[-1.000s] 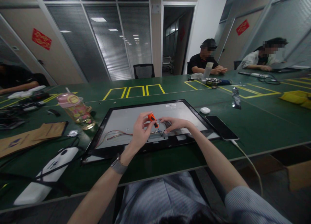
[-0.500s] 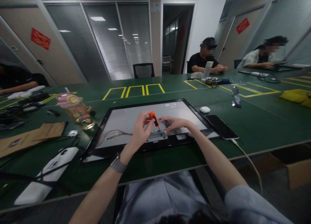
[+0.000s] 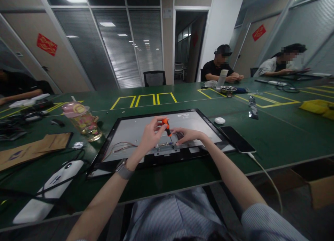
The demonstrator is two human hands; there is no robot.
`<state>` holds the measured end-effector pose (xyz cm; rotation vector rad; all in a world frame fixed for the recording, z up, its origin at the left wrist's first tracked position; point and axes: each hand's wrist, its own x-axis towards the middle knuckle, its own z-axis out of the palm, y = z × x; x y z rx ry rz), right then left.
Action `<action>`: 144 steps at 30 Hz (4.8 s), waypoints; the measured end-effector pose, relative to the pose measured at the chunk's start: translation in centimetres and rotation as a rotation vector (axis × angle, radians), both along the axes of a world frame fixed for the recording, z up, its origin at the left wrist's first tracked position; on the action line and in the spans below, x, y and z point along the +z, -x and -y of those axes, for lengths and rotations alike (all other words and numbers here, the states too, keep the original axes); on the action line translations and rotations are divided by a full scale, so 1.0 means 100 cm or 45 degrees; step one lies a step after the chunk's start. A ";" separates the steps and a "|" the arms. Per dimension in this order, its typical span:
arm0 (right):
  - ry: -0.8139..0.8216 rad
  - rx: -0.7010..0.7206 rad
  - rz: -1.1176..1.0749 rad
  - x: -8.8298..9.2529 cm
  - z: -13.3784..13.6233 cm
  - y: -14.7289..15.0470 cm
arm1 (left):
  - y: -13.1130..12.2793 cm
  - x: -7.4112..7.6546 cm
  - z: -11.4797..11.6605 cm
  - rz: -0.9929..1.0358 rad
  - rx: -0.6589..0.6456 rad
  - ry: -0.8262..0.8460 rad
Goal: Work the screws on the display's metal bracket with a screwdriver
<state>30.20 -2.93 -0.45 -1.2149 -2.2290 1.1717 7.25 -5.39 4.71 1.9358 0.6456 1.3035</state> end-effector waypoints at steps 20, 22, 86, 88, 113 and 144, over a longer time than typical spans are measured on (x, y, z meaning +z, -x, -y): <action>-0.031 -0.025 0.075 0.005 0.002 0.001 | 0.008 -0.022 0.002 0.098 0.079 -0.011; -0.032 -0.017 0.071 0.006 0.003 0.001 | 0.007 -0.022 0.002 0.081 0.202 -0.070; -0.117 0.025 0.089 0.008 0.004 0.000 | 0.010 -0.014 0.006 0.042 0.321 -0.206; -0.120 0.017 0.095 0.007 0.004 0.000 | 0.013 -0.012 0.005 0.013 0.287 -0.247; -0.186 0.043 0.089 -0.004 -0.001 -0.004 | -0.034 -0.046 0.087 -0.763 -0.212 -1.160; -0.126 0.043 0.093 0.001 0.002 -0.001 | 0.034 0.003 -0.010 0.019 0.346 -0.052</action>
